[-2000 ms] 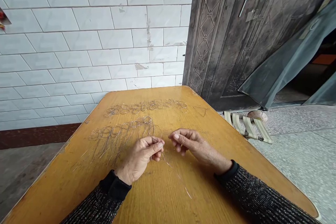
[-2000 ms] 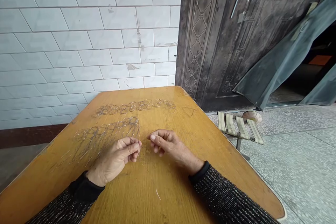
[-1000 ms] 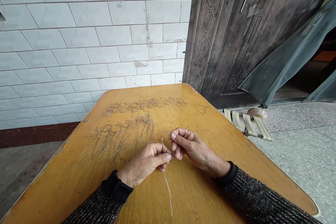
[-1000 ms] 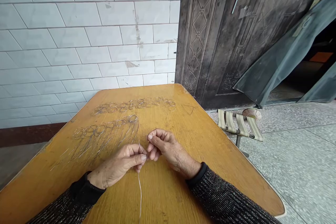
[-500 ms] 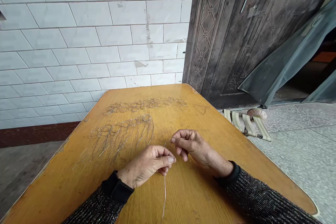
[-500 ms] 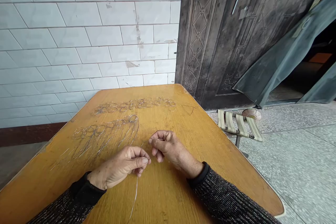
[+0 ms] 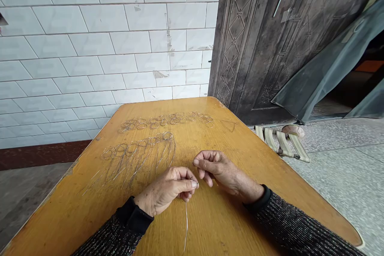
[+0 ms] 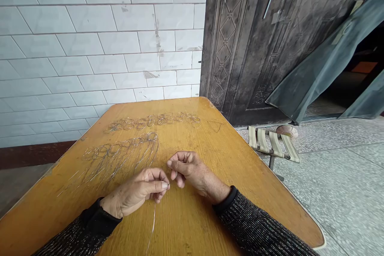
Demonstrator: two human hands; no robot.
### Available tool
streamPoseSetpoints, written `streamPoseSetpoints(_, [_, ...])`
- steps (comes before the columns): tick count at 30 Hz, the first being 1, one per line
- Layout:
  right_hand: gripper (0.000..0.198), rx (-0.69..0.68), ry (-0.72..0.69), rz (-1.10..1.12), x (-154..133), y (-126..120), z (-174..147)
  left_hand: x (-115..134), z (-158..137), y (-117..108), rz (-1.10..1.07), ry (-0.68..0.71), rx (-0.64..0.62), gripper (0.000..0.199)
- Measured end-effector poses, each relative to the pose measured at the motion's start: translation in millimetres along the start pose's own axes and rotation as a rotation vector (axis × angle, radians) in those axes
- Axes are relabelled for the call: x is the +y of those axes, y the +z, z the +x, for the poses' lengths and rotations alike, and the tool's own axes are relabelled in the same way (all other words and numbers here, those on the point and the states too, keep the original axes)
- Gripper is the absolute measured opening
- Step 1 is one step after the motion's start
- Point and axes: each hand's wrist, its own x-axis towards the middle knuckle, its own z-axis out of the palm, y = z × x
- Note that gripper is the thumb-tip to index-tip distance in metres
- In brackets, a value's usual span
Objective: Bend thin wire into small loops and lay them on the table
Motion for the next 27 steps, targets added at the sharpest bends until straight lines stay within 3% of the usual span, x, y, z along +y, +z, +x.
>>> streamPoseSetpoints(4, [0.026,0.031,-0.039,0.051,0,1,2,-3,4,-3,-0.057,0.066,0.037,0.015])
streamPoseSetpoints(7, [0.029,0.083,-0.041,0.012,-1,1,2,-6,8,-8,-0.085,0.225,0.191,0.014])
streamPoseSetpoints(10, [0.033,-0.003,0.009,-0.079,-1,3,-1,-9,11,-12,-0.06,0.316,0.296,0.015])
streamPoseSetpoints(14, [0.027,-0.153,0.068,-0.103,1,8,-4,-11,12,-10,-0.083,0.353,0.254,0.017])
streamPoseSetpoints(21, [0.021,-0.239,0.116,0.163,7,7,-1,-4,11,2,-0.222,0.35,0.183,0.018])
streamPoseSetpoints(27, [0.019,-0.262,0.137,0.282,8,6,0,-7,14,5,-0.355,0.374,0.216,0.016])
